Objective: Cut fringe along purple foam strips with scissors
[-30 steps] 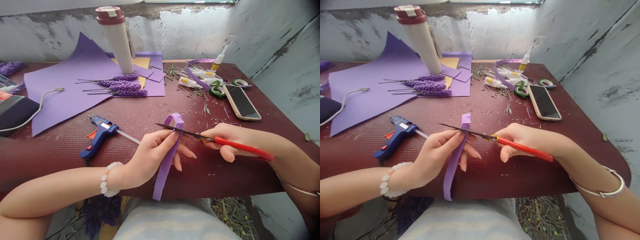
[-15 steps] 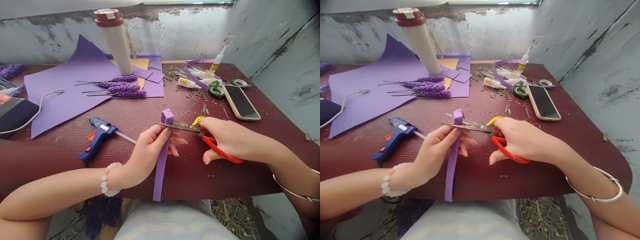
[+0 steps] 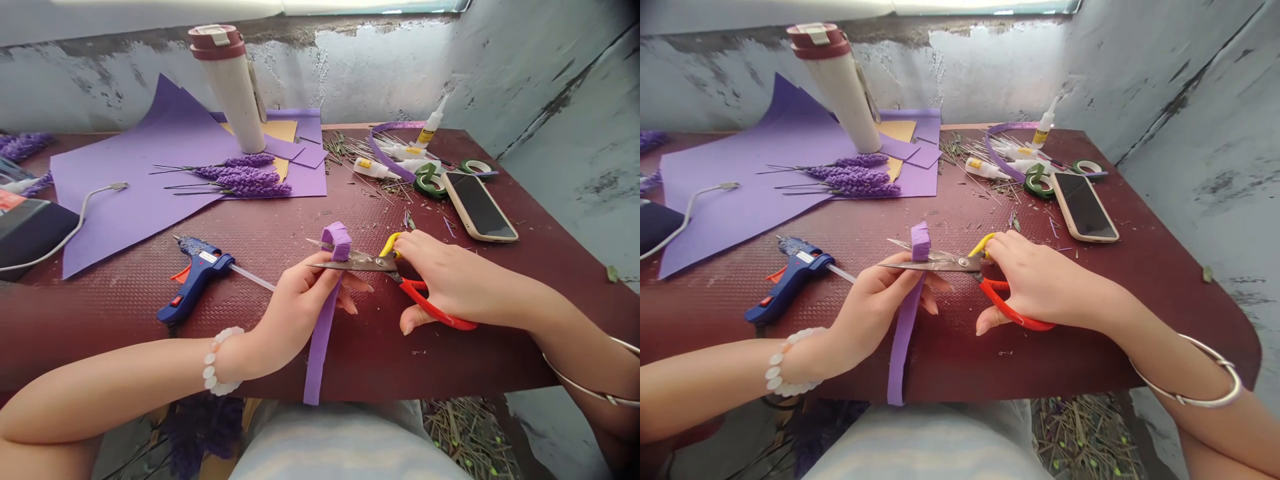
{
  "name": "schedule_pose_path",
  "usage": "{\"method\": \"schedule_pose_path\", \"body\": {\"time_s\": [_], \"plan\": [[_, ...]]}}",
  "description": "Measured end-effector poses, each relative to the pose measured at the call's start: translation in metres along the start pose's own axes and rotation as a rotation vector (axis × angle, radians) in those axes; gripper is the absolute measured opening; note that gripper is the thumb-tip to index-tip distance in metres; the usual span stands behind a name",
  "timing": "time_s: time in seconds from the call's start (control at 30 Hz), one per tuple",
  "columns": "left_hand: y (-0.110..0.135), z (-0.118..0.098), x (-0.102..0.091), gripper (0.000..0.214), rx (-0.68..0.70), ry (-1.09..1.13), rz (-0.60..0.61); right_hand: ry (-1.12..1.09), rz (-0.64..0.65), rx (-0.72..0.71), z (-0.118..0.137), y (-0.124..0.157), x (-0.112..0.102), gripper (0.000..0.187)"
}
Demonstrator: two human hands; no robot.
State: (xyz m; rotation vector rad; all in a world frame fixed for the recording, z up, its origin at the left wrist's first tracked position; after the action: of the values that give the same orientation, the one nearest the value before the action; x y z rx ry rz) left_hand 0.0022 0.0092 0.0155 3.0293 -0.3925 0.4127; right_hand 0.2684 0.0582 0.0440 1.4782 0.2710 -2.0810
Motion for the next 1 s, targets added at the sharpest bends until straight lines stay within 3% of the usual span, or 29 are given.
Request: {"method": "schedule_pose_path", "body": {"time_s": [0.23, 0.47, 1.0], "plan": [[0.0, -0.005, 0.001, 0.042, -0.033, -0.085, 0.024, -0.029, -0.018, -0.019, 0.006, 0.0, -0.005, 0.083], [0.003, -0.001, -0.001, 0.039, -0.024, -0.146, 0.024, -0.125, 0.112, 0.054, 0.012, -0.001, -0.009, 0.076], [0.002, 0.0, 0.0, 0.041, -0.028, -0.108, 0.038, -0.045, -0.042, -0.03, -0.001, 0.002, 0.0, 0.081]]}}
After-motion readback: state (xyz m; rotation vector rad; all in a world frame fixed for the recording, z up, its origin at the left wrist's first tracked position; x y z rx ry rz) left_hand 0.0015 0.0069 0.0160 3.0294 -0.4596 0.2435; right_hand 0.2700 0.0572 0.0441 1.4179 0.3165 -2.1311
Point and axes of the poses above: each hand's wrist, its own y-axis away from the middle knuckle, its own x-axis out of the palm, z = x × y, the point moved 1 cm from there along -y, towards the middle knuckle, and after that the axes turned 5 degrees about y, right-handed, at the moved point
